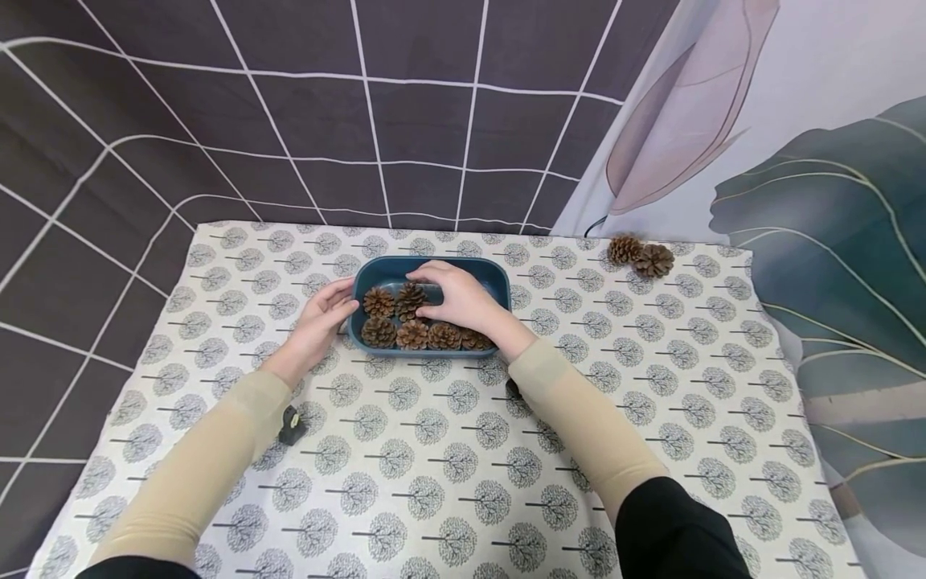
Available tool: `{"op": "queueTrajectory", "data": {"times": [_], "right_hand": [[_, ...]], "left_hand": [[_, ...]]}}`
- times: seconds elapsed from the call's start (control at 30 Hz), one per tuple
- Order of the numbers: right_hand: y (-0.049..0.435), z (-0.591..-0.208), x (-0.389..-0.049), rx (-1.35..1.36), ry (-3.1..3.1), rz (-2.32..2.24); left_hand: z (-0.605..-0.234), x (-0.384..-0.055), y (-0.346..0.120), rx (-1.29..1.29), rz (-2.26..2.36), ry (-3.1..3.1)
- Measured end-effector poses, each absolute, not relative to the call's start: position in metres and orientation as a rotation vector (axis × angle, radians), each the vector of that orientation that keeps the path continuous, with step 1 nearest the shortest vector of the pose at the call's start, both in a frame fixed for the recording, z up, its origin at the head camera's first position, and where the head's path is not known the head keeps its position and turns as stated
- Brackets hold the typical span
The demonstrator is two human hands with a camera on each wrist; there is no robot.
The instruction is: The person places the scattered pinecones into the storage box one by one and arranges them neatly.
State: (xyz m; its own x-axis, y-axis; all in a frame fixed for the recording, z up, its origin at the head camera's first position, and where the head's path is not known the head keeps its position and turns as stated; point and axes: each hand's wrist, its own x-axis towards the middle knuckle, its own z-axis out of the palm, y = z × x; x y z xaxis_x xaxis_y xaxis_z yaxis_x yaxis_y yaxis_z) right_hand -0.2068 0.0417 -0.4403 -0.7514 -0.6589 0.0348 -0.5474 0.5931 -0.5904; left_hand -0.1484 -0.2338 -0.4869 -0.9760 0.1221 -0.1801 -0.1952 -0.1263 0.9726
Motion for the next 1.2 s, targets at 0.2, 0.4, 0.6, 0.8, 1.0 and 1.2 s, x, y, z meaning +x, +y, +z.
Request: {"op": "queueTrajectory", "data": {"times": [0.2,0.4,0.6,0.8,1.0,1.2], "right_hand": [[0.055,-0.437,-0.200,-0.976,2.651,-1.014],[0.068,-0.435,-0.188,-0.969,2.654,-1.245],[0.081,-0.437,-0.175,-0.907,2.659,-1.460],[0.094,-0.440,-0.167,-0.795,2.626,-1.604],[0.111,-0.444,-0.163,-0.750,2.680,-1.629],[0.130,-0.442,-0.159,-0.672,2.701,-1.641]], "left_hand": [[-0.485,-0.148,-0.234,-0.083,2.205,1.914],[-0.485,-0.149,-0.234,-0.090,2.193,1.926],[-0.483,-0.147,-0.233,-0.086,2.195,1.919],[-0.484,-0.147,-0.233,-0.082,2.209,1.905],[-0.485,-0.148,-0.234,-0.081,2.214,1.891],[-0.484,-0.148,-0.234,-0.092,2.228,1.880]]}}
